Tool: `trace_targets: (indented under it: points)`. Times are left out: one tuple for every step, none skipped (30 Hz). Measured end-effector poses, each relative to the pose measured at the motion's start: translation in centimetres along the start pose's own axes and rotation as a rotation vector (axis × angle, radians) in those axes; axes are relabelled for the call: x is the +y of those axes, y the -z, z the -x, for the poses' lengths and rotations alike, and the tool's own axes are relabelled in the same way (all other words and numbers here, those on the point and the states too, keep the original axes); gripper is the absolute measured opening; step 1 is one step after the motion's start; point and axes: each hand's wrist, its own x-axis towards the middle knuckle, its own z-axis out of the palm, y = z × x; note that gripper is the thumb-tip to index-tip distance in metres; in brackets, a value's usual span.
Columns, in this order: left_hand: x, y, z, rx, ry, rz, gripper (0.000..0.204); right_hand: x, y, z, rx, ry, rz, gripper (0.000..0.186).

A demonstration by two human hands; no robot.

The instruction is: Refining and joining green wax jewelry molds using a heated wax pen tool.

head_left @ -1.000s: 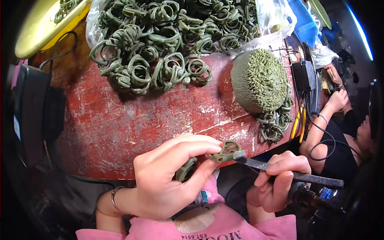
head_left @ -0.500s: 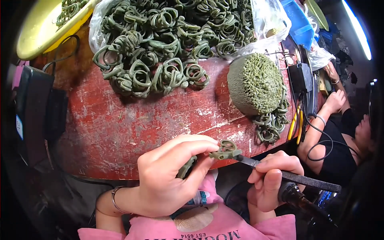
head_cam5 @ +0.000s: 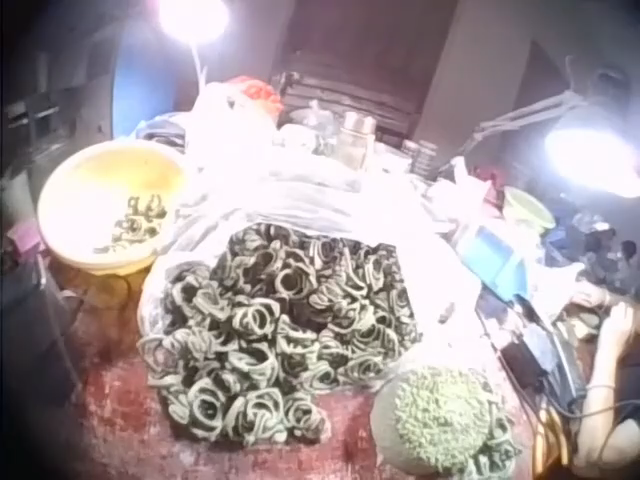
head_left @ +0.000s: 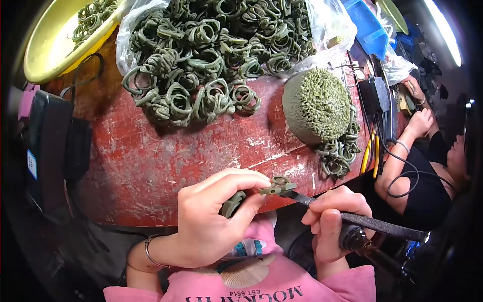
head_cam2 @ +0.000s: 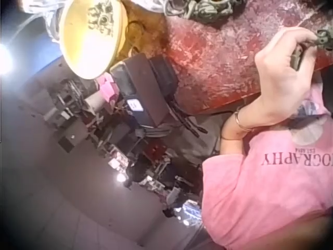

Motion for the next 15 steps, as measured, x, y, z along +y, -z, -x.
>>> trace_targets:
  points:
    - [0.10, 0.02, -0.01, -0.012, 0.031, 0.015, 0.015, 0.05, -0.03, 0.02, 0.002, 0.017, -0.013, 0.017]
    - [0.13, -0.09, 0.05, -0.014, 0.030, 0.016, 0.015, 0.10, -0.02, 0.09, 0.004, 0.017, -0.012, 0.017]
    - [0.16, -0.29, 0.15, -0.030, 0.064, 0.052, 0.015, 0.14, 0.01, 0.17, 0.010, 0.033, -0.014, 0.017]
    - [0.10, -0.35, 0.23, -0.044, 0.095, 0.088, 0.014, 0.23, -0.05, 0.21, 0.016, 0.051, -0.016, 0.017]
    - [0.04, -0.34, 0.27, -0.045, 0.092, 0.087, 0.014, 0.28, -0.09, 0.22, 0.018, 0.054, -0.016, 0.017]
    - [0.00, -0.34, 0.31, -0.026, 0.089, 0.091, 0.013, 0.33, -0.11, 0.22, 0.018, 0.056, -0.031, 0.017]
    - [-0.01, -0.34, 0.34, -0.009, 0.088, 0.095, 0.012, 0.34, -0.11, 0.23, 0.019, 0.057, -0.046, 0.017]
    - [-0.03, -0.36, 0.40, -0.009, 0.087, 0.094, 0.012, 0.37, -0.16, 0.36, 0.020, 0.058, -0.046, 0.017]
    - [-0.07, -0.38, 0.47, 0.007, 0.097, 0.105, 0.012, 0.40, -0.25, 0.60, 0.079, 0.076, -0.099, 0.017]
    - [-0.03, -0.47, 0.49, 0.021, 0.107, 0.117, 0.012, 0.38, -0.20, 0.77, 0.140, 0.093, -0.149, 0.017]
    - [0.00, -0.50, 0.46, 0.019, 0.105, 0.119, 0.012, 0.44, -0.09, 0.76, 0.143, 0.095, -0.148, 0.017]
    - [0.01, -0.48, 0.40, 0.019, 0.055, 0.076, 0.013, 0.53, 0.07, 0.69, 0.130, 0.116, -0.113, 0.017]
    - [-0.02, -0.44, 0.40, 0.022, 0.005, 0.030, 0.013, 0.63, 0.13, 0.66, 0.116, 0.137, -0.082, 0.017]
    - [0.00, -0.49, 0.45, 0.022, 0.003, 0.029, 0.013, 0.63, 0.16, 0.69, 0.117, 0.139, -0.083, 0.017]
    - [0.05, -0.57, 0.53, 0.035, -0.006, 0.014, 0.013, 0.58, 0.18, 0.71, 0.085, 0.104, -0.065, 0.017]
